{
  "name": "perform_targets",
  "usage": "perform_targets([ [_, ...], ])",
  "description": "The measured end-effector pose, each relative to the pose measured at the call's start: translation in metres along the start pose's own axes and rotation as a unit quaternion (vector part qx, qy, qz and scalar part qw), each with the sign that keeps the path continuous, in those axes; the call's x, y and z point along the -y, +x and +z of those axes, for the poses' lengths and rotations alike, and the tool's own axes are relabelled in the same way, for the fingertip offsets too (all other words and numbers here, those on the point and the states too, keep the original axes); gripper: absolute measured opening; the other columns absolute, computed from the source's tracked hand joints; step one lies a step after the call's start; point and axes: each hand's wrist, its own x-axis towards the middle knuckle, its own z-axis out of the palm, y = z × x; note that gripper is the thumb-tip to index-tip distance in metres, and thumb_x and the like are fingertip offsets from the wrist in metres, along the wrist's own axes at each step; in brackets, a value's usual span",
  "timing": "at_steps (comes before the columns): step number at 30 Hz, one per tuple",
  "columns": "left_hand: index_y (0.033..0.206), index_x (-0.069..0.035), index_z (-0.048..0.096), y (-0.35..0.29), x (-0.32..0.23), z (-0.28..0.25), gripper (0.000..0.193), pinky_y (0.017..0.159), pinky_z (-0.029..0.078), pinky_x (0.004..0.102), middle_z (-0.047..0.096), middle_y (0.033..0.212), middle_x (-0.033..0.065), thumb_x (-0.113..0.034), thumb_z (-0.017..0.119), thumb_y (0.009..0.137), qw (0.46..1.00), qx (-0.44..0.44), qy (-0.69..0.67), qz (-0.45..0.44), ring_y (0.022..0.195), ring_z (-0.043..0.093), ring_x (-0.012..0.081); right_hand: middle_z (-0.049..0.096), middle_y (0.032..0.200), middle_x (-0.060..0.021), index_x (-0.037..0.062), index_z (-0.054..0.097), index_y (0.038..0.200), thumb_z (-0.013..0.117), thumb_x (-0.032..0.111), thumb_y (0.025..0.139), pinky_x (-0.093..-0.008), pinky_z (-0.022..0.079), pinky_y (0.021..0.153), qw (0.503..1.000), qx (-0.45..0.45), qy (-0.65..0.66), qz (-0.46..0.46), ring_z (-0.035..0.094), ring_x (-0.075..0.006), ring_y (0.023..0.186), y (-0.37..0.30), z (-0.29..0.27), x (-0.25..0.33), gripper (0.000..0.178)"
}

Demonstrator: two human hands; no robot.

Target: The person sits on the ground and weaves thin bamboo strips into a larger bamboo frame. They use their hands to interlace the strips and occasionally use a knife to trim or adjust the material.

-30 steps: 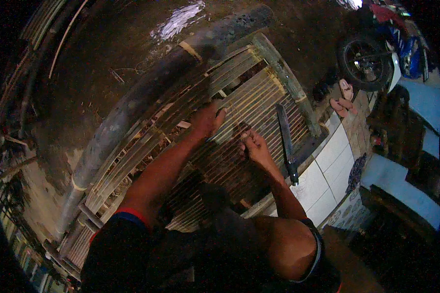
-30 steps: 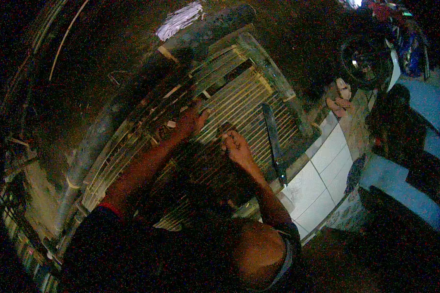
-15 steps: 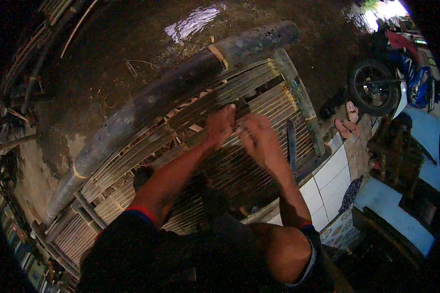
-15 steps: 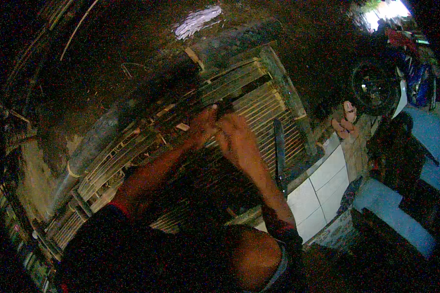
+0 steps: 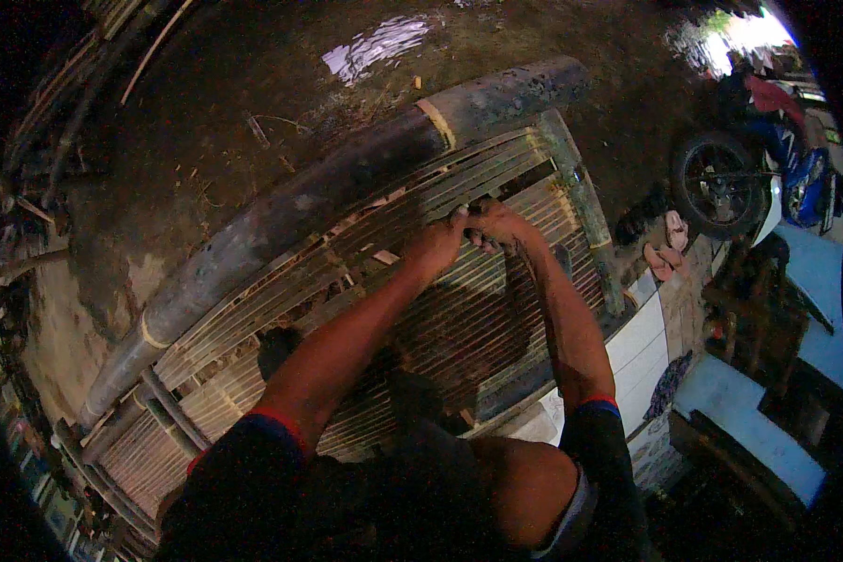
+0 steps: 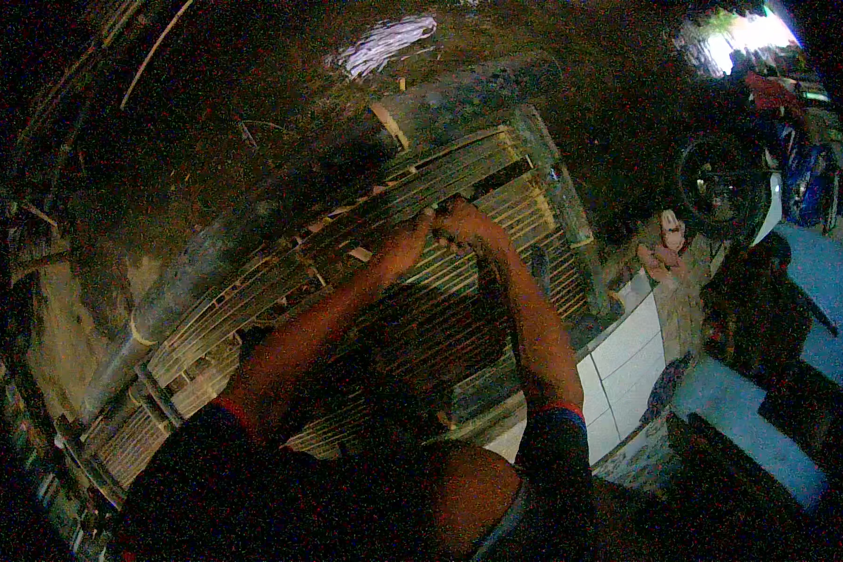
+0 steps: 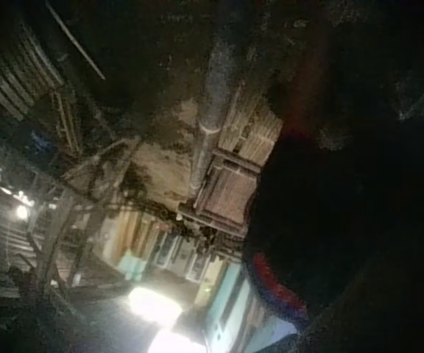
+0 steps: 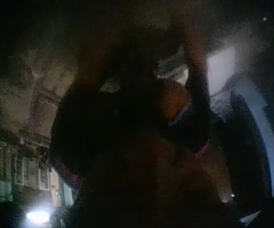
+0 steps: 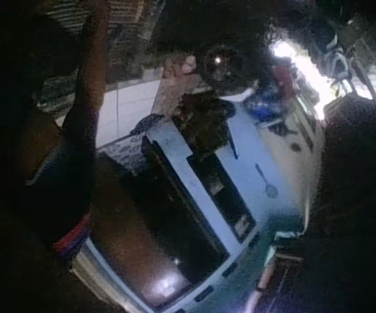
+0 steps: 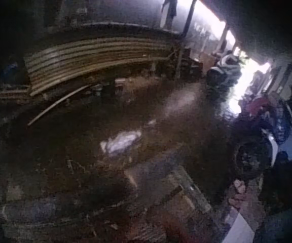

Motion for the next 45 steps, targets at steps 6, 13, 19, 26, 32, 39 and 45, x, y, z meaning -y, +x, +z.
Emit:
perform_targets([
  [6,0.138,-0.006,0.048,0.035,0.026,0.001,0.081,0.111,0.029,0.0493,0.048,0.140,0.0225,-0.065,0.013,0.096,0.997,-0.044,-0.045,0.037,0.132,0.042,0.0407,0.055,0.059,-0.0016,0.0057,0.056,0.075,0.053,0.037,0.090,-0.0298,0.034,0.037,0.992,0.079,-0.086,0.049,0.048,-0.0116,0.045,0.023,0.005,0.027,0.035],
  [13,0.137,-0.004,0.047,-0.013,-0.023,-0.009,0.065,0.109,0.032,0.0518,0.050,0.137,0.0229,-0.056,0.031,0.100,0.984,-0.127,-0.008,0.127,0.126,0.047,0.0399,0.067,0.070,-0.0122,0.0040,0.066,0.077,0.052,0.035,0.090,-0.0402,0.049,0.055,0.954,-0.008,-0.293,-0.068,0.064,-0.0276,0.062,0.014,-0.009,0.006,0.036],
  [19,0.122,-0.006,0.059,0.007,0.046,0.013,0.045,0.079,0.052,0.0553,0.067,0.102,0.0163,-0.041,0.042,0.100,0.902,-0.260,0.243,0.245,0.089,0.065,0.0359,0.070,0.079,-0.0077,0.0131,0.069,0.082,0.057,0.022,0.087,-0.0370,0.052,0.061,0.690,-0.136,-0.690,-0.171,0.068,-0.0228,0.078,-0.013,0.014,0.031,0.016],
  [26,0.113,-0.005,0.061,-0.022,0.028,0.018,0.036,0.054,0.053,0.0475,0.066,0.088,0.0148,-0.035,0.046,0.100,0.825,-0.320,0.359,0.297,0.070,0.065,0.0314,0.070,0.079,-0.0055,0.0144,0.066,0.098,0.058,0.015,0.085,-0.0374,0.052,0.063,0.553,-0.263,-0.739,-0.282,0.068,-0.0213,0.076,-0.020,-0.009,-0.016,0.015],
  [32,0.122,-0.010,0.060,-0.028,0.005,0.008,0.036,0.058,0.053,0.0461,0.065,0.086,0.0125,-0.035,0.047,0.100,0.872,-0.324,0.239,0.280,0.068,0.064,0.0290,0.071,0.091,-0.0088,0.0026,0.065,0.106,0.056,0.017,0.091,-0.0392,0.050,0.062,0.780,-0.268,-0.553,-0.116,0.068,-0.0262,0.076,-0.074,-0.049,-0.005,0.022],
  [39,0.121,-0.010,0.064,-0.020,-0.009,0.011,0.039,0.072,0.053,0.0471,0.068,0.104,0.0162,-0.038,0.045,0.100,0.954,-0.238,0.143,0.115,0.086,0.066,0.0330,0.064,0.079,-0.0111,0.0002,0.065,0.101,0.056,0.018,0.096,-0.0341,0.047,0.064,0.932,-0.257,-0.152,-0.205,0.060,-0.0187,0.070,-0.038,-0.016,-0.023,0.020],
  [45,0.108,-0.015,0.069,-0.018,0.020,0.028,0.025,0.069,0.052,0.0464,0.069,0.092,0.0173,-0.030,0.054,0.093,0.931,-0.279,-0.055,0.230,0.080,0.067,0.0368,0.061,0.074,-0.0145,-0.0017,0.063,0.095,0.054,0.020,0.093,-0.0372,0.046,0.062,0.931,-0.236,0.025,-0.276,0.055,-0.0197,0.068,-0.017,0.033,-0.034,0.024],
])
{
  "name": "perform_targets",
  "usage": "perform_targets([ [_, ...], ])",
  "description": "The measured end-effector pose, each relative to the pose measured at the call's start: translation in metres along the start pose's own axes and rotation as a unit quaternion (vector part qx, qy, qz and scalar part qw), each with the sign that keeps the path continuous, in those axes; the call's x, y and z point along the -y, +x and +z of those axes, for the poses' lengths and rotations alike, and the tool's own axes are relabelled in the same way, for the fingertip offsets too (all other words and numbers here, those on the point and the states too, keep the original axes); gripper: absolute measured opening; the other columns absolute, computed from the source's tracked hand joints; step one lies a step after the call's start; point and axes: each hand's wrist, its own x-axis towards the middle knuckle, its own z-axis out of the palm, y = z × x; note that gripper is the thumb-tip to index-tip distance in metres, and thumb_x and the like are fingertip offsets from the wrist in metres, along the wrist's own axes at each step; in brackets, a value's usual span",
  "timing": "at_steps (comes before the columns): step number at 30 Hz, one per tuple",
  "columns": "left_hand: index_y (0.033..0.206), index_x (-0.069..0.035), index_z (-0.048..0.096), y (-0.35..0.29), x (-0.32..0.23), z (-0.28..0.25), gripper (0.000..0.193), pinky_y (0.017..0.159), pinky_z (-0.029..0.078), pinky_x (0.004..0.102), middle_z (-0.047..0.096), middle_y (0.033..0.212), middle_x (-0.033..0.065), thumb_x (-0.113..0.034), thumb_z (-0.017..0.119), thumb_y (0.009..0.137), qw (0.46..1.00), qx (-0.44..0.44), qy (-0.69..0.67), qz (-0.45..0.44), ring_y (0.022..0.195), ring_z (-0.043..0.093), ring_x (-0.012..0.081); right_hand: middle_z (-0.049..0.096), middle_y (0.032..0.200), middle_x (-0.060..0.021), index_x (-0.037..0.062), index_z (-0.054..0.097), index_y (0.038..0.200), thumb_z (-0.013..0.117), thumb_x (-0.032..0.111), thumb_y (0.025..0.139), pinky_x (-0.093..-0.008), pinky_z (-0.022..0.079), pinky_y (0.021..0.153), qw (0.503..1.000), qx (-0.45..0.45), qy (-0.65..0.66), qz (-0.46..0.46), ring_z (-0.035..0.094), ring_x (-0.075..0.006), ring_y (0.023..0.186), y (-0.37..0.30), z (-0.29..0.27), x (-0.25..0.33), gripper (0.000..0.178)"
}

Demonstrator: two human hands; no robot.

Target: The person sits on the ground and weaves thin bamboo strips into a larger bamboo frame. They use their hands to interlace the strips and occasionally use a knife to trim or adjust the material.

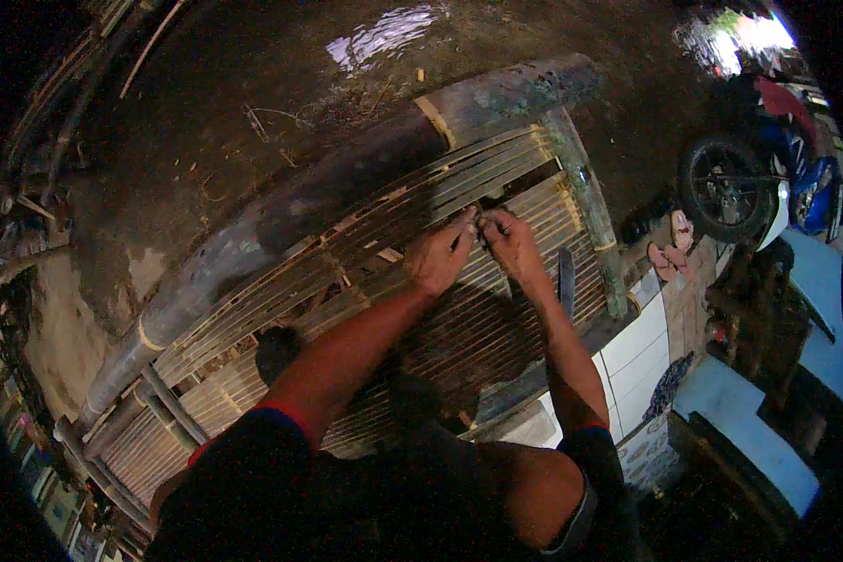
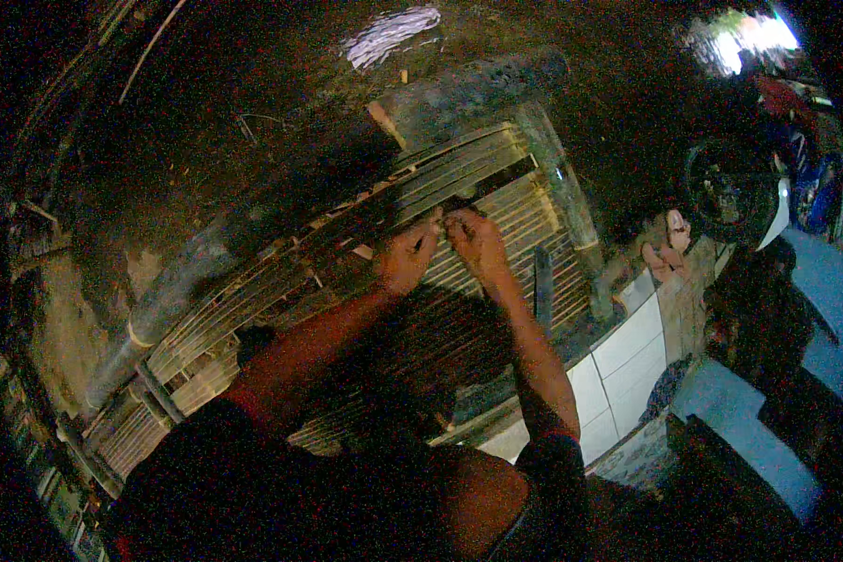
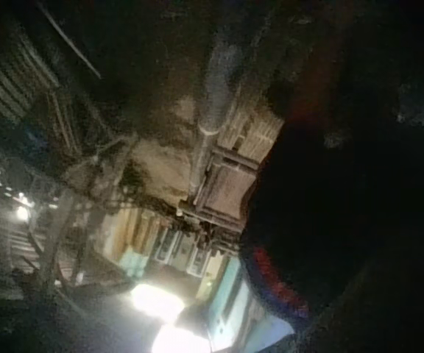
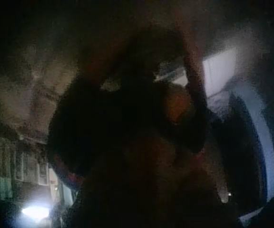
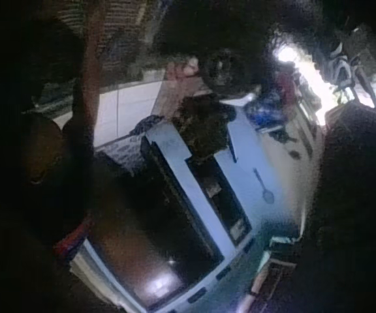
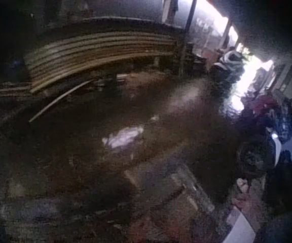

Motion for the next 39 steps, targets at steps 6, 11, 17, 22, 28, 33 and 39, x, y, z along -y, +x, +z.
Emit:
perform_targets([
  [6,0.103,-0.017,0.069,0.002,-0.002,-0.009,0.022,0.066,0.051,0.0464,0.068,0.087,0.0168,-0.024,0.057,0.086,0.998,0.067,0.014,0.011,0.075,0.065,0.0374,0.064,0.079,-0.0188,0.0025,0.064,0.100,0.057,0.020,0.088,-0.0441,0.050,0.067,0.996,0.037,-0.079,-0.007,0.064,-0.0341,0.075,-0.017,-0.006,0.023,0.022],
  [11,0.094,-0.013,0.066,0.003,0.004,-0.009,0.017,0.064,0.050,0.0479,0.066,0.082,0.0185,-0.025,0.057,0.085,0.996,0.059,0.055,0.043,0.072,0.063,0.0402,0.062,0.080,-0.0181,0.0074,0.058,0.115,0.059,0.015,0.090,-0.0441,0.049,0.063,0.944,-0.004,-0.329,-0.021,0.061,-0.0401,0.076,-0.019,0.008,0.010,0.026],
  [17,0.101,-0.012,0.065,0.004,-0.010,-0.019,0.022,0.066,0.050,0.0491,0.065,0.079,0.0192,-0.027,0.055,0.087,0.997,0.055,0.025,0.039,0.072,0.063,0.0408,0.063,0.081,-0.0153,0.0034,0.063,0.106,0.060,0.020,0.093,-0.0438,0.050,0.064,0.936,-0.112,-0.266,-0.200,0.062,-0.0355,0.082,-0.029,0.001,0.030,0.021],
  [22,0.116,-0.010,0.062,0.005,-0.016,-0.020,0.035,0.071,0.050,0.0491,0.066,0.080,0.0204,-0.033,0.051,0.091,0.996,0.070,0.040,-0.038,0.076,0.065,0.0409,0.064,0.077,-0.0086,-0.0001,0.065,0.093,0.057,0.021,0.097,-0.0354,0.048,0.056,0.998,-0.004,0.050,0.048,0.060,-0.0192,0.066,-0.074,-0.037,0.082,0.023],
  [28,0.125,-0.009,0.058,0.020,0.036,0.011,0.047,0.092,0.046,0.0516,0.067,0.105,0.0226,-0.041,0.045,0.094,0.982,0.100,0.151,-0.057,0.100,0.062,0.0435,0.062,0.070,-0.0064,-0.0005,0.065,0.082,0.060,0.023,0.095,-0.0256,0.040,0.047,0.973,-0.013,0.140,0.182,0.050,-0.0102,0.049,-0.069,-0.065,0.135,0.028],
  [33,0.126,-0.007,0.057,0.031,0.027,0.006,0.052,0.095,0.044,0.0523,0.065,0.113,0.0231,-0.045,0.039,0.095,0.962,0.229,0.074,-0.131,0.104,0.061,0.0441,0.066,0.086,-0.0078,-0.0005,0.064,0.081,0.058,0.021,0.095,-0.0290,0.045,0.063,0.983,-0.169,0.070,-0.015,0.058,-0.0133,0.070,-0.034,-0.080,0.139,0.026],
  [39,0.127,-0.003,0.055,0.030,0.004,-0.015,0.052,0.094,0.046,0.0503,0.064,0.112,0.0265,-0.042,0.041,0.097,0.955,0.251,0.110,-0.116,0.102,0.062,0.0435,0.053,0.075,-0.0030,0.0077,0.050,0.079,0.051,0.023,0.097,-0.0365,0.042,0.071,0.861,-0.164,0.481,0.018,0.049,-0.0153,0.068,-0.007,-0.066,0.131,0.024],
])
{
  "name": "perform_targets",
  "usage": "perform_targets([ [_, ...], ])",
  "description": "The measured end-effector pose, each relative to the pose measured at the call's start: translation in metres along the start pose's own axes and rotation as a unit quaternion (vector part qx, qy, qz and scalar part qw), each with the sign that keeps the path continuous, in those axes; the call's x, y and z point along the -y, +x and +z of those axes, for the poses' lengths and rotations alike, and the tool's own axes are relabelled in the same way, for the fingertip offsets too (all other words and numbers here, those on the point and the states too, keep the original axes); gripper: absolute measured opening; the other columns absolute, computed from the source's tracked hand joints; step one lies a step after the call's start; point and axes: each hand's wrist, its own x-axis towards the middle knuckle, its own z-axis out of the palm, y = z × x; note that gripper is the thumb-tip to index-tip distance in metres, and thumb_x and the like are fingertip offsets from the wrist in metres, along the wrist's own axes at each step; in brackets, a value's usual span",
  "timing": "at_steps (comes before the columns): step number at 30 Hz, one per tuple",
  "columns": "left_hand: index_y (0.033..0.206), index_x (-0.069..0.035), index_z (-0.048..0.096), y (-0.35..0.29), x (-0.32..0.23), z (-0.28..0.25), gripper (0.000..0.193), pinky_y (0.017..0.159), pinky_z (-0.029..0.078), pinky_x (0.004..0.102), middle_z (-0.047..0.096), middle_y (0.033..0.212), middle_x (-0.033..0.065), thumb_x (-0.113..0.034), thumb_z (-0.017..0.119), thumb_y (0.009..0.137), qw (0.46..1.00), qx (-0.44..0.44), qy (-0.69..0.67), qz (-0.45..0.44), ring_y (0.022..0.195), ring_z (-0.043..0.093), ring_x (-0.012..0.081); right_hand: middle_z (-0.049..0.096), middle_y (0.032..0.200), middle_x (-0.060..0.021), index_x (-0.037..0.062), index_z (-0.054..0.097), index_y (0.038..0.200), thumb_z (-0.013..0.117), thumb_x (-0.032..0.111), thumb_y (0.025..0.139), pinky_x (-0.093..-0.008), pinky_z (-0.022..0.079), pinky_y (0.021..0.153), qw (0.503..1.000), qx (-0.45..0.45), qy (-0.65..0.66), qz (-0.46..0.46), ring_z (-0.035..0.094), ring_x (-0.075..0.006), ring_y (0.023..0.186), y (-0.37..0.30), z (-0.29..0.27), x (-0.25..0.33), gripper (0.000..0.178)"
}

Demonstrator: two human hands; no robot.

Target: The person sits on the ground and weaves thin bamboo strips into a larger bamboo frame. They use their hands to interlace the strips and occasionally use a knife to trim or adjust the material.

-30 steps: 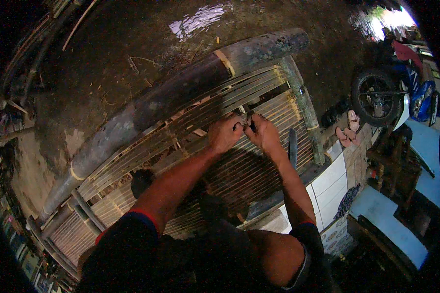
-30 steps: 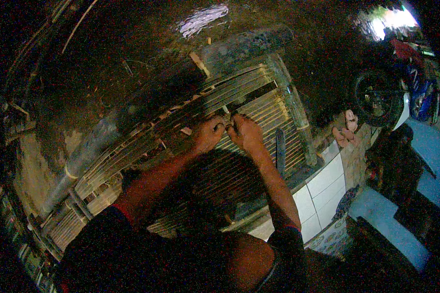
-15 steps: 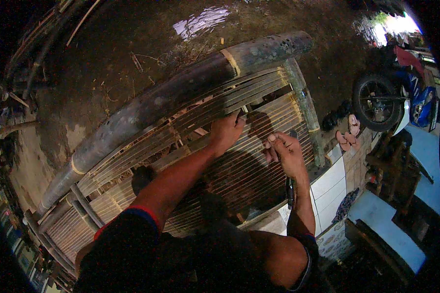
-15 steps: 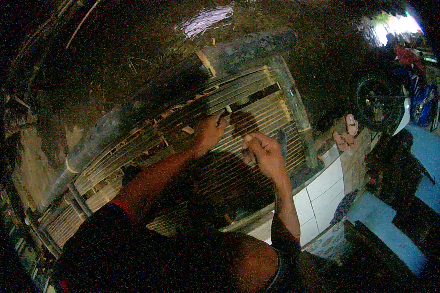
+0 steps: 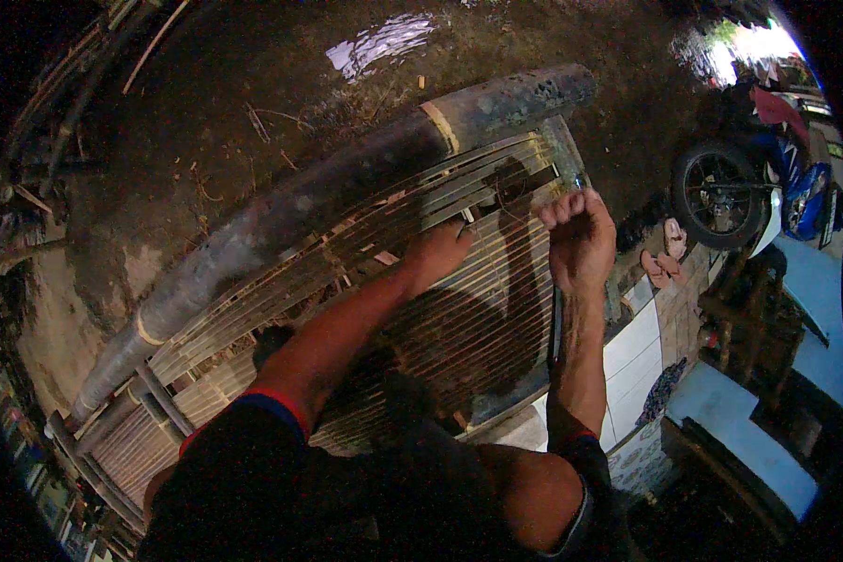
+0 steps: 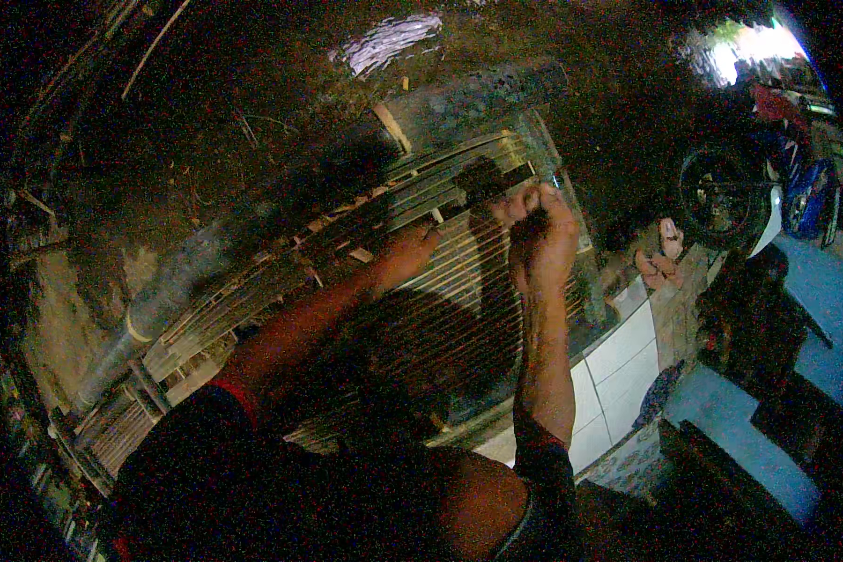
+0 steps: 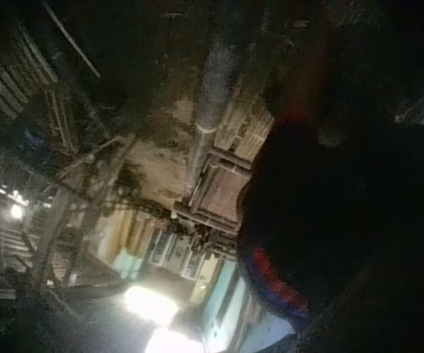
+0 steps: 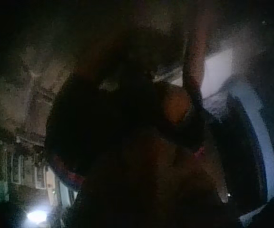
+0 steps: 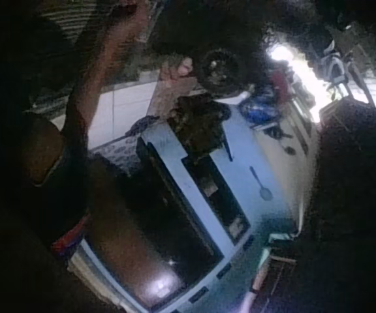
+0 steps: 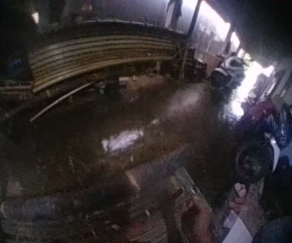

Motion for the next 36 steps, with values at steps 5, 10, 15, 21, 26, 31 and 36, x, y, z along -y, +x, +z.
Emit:
perform_targets([
  [5,0.122,0.001,0.056,-0.055,-0.051,-0.013,0.039,0.094,0.046,0.0472,0.063,0.107,0.0222,-0.025,0.057,0.092,0.961,-0.155,0.047,0.225,0.106,0.060,0.0393,0.038,0.063,-0.0007,0.0114,0.042,0.075,0.048,0.025,0.097,-0.0327,0.036,0.062,0.998,-0.035,0.003,0.059,0.039,-0.0139,0.056,-0.037,-0.021,0.002,0.026],
  [10,0.111,0.001,0.056,-0.044,-0.057,-0.003,0.032,0.088,0.047,0.0470,0.060,0.105,0.0155,-0.022,0.062,0.090,0.869,-0.131,0.044,0.475,0.100,0.057,0.0365,0.039,0.065,-0.0026,0.0091,0.042,0.073,0.050,0.023,0.097,-0.0314,0.035,0.060,0.988,-0.088,-0.103,0.080,0.037,-0.0160,0.058,-0.077,-0.009,-0.003,0.029],
  [15,0.098,-0.003,0.054,-0.028,-0.047,-0.033,0.022,0.085,0.048,0.0456,0.056,0.093,0.0128,-0.022,0.061,0.089,0.802,0.081,0.185,0.562,0.094,0.057,0.0319,0.045,0.068,-0.0059,0.0074,0.044,0.074,0.049,0.031,0.101,-0.0336,0.038,0.061,0.975,-0.051,-0.213,0.027,0.044,-0.0185,0.064,-0.129,-0.036,-0.044,0.036],
  [21,0.117,-0.004,0.053,-0.043,-0.039,-0.018,0.029,0.087,0.050,0.0442,0.058,0.105,0.0139,-0.016,0.054,0.090,0.815,0.018,0.252,0.522,0.100,0.059,0.0312,0.041,0.065,-0.0042,0.0092,0.044,0.074,0.048,0.024,0.099,-0.0357,0.038,0.061,0.994,-0.082,-0.033,0.064,0.041,-0.0176,0.060,-0.129,-0.046,-0.043,0.030],
  [26,0.133,-0.008,0.047,-0.070,-0.023,-0.094,0.047,0.090,0.051,0.0445,0.055,0.125,0.0165,-0.013,0.055,0.087,0.836,0.089,0.252,0.480,0.112,0.057,0.0361,0.058,0.087,-0.0089,-0.0003,0.060,0.103,0.052,0.023,0.099,-0.0365,0.045,0.079,0.874,-0.153,-0.461,-0.011,0.055,-0.0216,0.082,-0.108,-0.155,-0.019,0.024],
  [31,0.129,-0.009,0.052,-0.178,-0.012,-0.220,0.040,0.088,0.053,0.0454,0.059,0.123,0.0152,-0.020,0.054,0.090,0.847,0.277,0.407,0.200,0.105,0.062,0.0341,0.060,0.098,-0.0194,0.0018,0.060,0.107,0.062,0.024,0.092,-0.0507,0.044,0.074,0.553,-0.134,-0.776,-0.273,0.055,-0.0400,0.090,-0.108,-0.127,-0.041,0.027],
  [36,0.121,-0.007,0.057,-0.269,0.006,-0.239,0.032,0.089,0.052,0.0469,0.062,0.115,0.0179,-0.025,0.051,0.096,0.865,0.231,0.445,0.006,0.107,0.060,0.0379,0.059,0.086,-0.0201,0.0027,0.061,0.090,0.074,0.029,0.080,-0.0475,0.045,0.073,0.678,0.131,-0.690,-0.217,0.056,-0.0365,0.088,-0.129,-0.023,-0.156,0.031],
])
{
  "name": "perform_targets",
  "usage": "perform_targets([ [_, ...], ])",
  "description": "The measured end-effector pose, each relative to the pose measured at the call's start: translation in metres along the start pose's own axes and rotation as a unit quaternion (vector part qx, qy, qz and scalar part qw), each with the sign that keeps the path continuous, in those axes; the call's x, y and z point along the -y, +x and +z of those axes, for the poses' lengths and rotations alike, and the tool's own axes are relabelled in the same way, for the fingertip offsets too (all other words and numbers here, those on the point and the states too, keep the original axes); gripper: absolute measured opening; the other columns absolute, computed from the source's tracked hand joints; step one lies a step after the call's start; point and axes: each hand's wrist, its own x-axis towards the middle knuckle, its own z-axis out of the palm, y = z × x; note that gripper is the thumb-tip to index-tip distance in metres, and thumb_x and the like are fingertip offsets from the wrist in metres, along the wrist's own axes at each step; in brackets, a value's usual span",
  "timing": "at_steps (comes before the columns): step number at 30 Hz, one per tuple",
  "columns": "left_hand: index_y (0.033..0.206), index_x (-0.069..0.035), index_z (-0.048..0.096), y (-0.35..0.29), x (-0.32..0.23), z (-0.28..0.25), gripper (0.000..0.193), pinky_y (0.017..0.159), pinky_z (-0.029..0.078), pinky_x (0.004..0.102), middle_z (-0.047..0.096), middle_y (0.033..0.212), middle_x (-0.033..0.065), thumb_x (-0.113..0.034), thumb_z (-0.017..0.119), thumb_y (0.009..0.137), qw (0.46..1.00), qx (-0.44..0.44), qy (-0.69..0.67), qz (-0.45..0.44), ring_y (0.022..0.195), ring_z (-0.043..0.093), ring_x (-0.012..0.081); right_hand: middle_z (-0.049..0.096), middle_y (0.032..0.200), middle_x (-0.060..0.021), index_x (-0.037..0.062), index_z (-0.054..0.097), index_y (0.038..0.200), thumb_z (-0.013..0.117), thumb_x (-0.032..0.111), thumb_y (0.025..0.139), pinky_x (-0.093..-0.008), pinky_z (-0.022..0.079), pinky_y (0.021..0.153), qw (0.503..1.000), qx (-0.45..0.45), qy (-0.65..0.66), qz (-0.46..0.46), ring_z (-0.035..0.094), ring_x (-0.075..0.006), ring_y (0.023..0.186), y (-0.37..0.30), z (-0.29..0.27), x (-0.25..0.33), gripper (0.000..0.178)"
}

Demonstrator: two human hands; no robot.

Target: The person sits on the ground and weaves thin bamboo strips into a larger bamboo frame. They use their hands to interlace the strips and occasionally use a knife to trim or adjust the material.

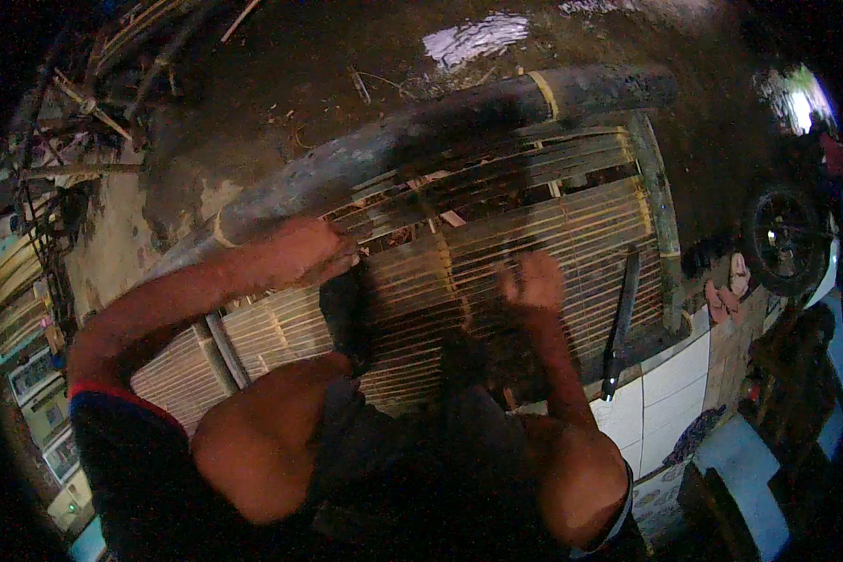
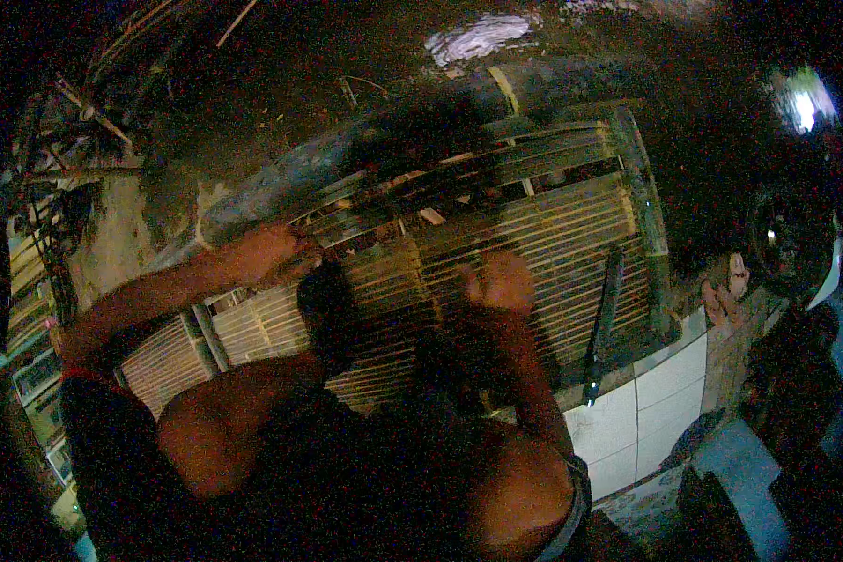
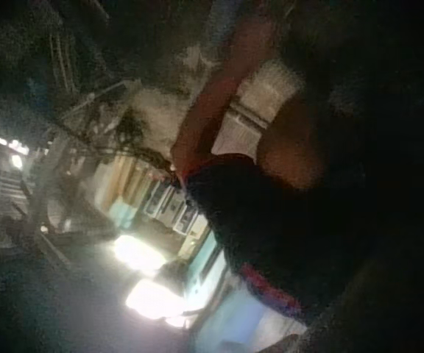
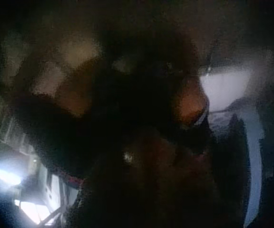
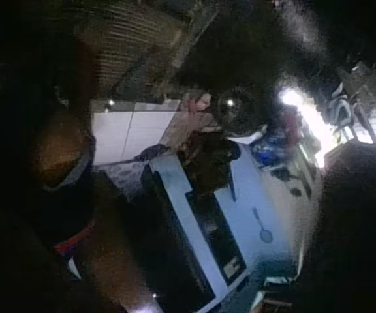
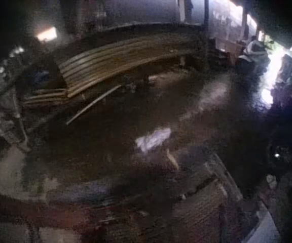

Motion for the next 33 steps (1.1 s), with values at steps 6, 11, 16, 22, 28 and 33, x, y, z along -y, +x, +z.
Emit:
perform_targets([
  [6,0.130,-0.005,0.054,0.049,-0.026,0.112,0.043,0.103,0.043,0.0436,0.057,0.129,0.0181,-0.031,0.052,0.095,0.948,-0.255,-0.188,-0.033,0.122,0.052,0.0356,0.064,0.085,-0.0177,0.0031,0.063,0.094,0.070,0.037,0.081,-0.0458,0.050,0.069,0.981,0.018,-0.064,-0.184,0.062,-0.0322,0.079,0.016,0.072,0.075,0.037],
  [11,0.130,-0.005,0.053,0.100,-0.048,0.134,0.044,0.101,0.043,0.0468,0.058,0.126,0.0217,-0.034,0.049,0.096,0.885,-0.364,-0.284,-0.057,0.120,0.053,0.0379,0.063,0.099,-0.0157,0.0028,0.060,0.111,0.056,0.036,0.092,-0.0448,0.051,0.076,0.962,0.228,-0.054,-0.139,0.061,-0.0281,0.087,0.014,0.112,0.045,0.038],
  [16,0.116,-0.006,0.062,0.138,-0.035,0.131,0.045,0.091,0.048,0.0509,0.063,0.114,0.0240,-0.043,0.045,0.098,0.910,-0.231,-0.321,-0.121,0.104,0.061,0.0420,0.060,0.072,-0.0100,0.0055,0.060,0.095,0.060,0.027,0.090,-0.0361,0.047,0.062,0.886,0.261,0.380,0.055,0.058,-0.0211,0.064,0.021,0.104,0.027,0.022],
  [22,0.120,-0.014,0.065,0.137,-0.033,0.121,0.046,0.090,0.050,0.0478,0.067,0.114,0.0149,-0.049,0.049,0.095,0.900,-0.211,-0.357,-0.137,0.103,0.064,0.0357,0.051,0.065,-0.0009,0.0058,0.058,0.088,0.057,0.024,0.094,-0.0305,0.035,0.050,0.696,0.350,0.528,0.337,0.044,-0.0116,0.054,0.081,-0.015,0.081,0.019],
  [28,0.114,-0.015,0.068,0.144,-0.040,0.134,0.045,0.092,0.049,0.0512,0.063,0.118,0.0189,-0.050,0.046,0.095,0.867,-0.457,-0.163,-0.111,0.104,0.062,0.0403,0.050,0.068,0.0018,0.0063,0.060,0.088,0.059,0.019,0.093,-0.0267,0.031,0.045,0.730,0.316,0.493,0.351,0.041,-0.0079,0.053,0.086,-0.008,0.102,0.014],
  [33,0.124,-0.012,0.061,0.164,-0.050,0.122,0.048,0.091,0.049,0.0534,0.061,0.122,0.0186,-0.047,0.045,0.096,0.887,-0.375,-0.207,-0.172,0.104,0.061,0.0414,0.052,0.071,0.0020,0.0069,0.060,0.094,0.057,0.016,0.093,-0.0252,0.033,0.048,0.657,0.286,0.625,0.310,0.044,-0.0087,0.057,0.112,-0.052,0.110,0.009],
])
